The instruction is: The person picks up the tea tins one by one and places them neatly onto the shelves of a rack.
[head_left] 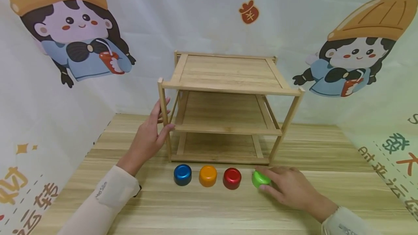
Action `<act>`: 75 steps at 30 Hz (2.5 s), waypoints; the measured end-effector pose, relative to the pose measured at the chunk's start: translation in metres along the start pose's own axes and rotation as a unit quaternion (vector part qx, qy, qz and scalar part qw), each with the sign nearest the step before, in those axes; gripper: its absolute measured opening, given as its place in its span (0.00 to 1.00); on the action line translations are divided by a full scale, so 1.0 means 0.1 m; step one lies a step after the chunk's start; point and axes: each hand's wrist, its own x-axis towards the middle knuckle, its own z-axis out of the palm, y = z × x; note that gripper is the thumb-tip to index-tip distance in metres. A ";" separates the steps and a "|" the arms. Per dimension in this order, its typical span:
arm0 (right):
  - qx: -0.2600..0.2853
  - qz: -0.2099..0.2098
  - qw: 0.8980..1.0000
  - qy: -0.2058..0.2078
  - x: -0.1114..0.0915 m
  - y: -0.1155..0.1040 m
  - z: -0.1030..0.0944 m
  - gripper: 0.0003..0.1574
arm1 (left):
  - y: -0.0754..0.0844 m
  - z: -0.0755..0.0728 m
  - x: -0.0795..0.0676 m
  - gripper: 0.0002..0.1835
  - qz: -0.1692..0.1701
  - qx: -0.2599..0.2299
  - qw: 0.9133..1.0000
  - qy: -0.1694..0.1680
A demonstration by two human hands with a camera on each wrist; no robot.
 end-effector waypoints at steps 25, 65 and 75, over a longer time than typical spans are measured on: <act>0.004 0.011 1.000 0.012 -0.01 -0.03 0.01 0.32 | -0.02 0.02 0.01 0.47 0.000 0.008 1.000 -0.004; -0.009 -0.017 0.996 0.082 -0.01 0.00 -0.41 0.31 | 0.01 0.02 0.00 0.48 0.002 0.015 1.000 0.002; -0.016 -0.026 0.995 0.099 0.05 -0.03 -0.65 0.26 | 0.00 0.03 0.01 0.48 0.003 0.014 1.000 0.003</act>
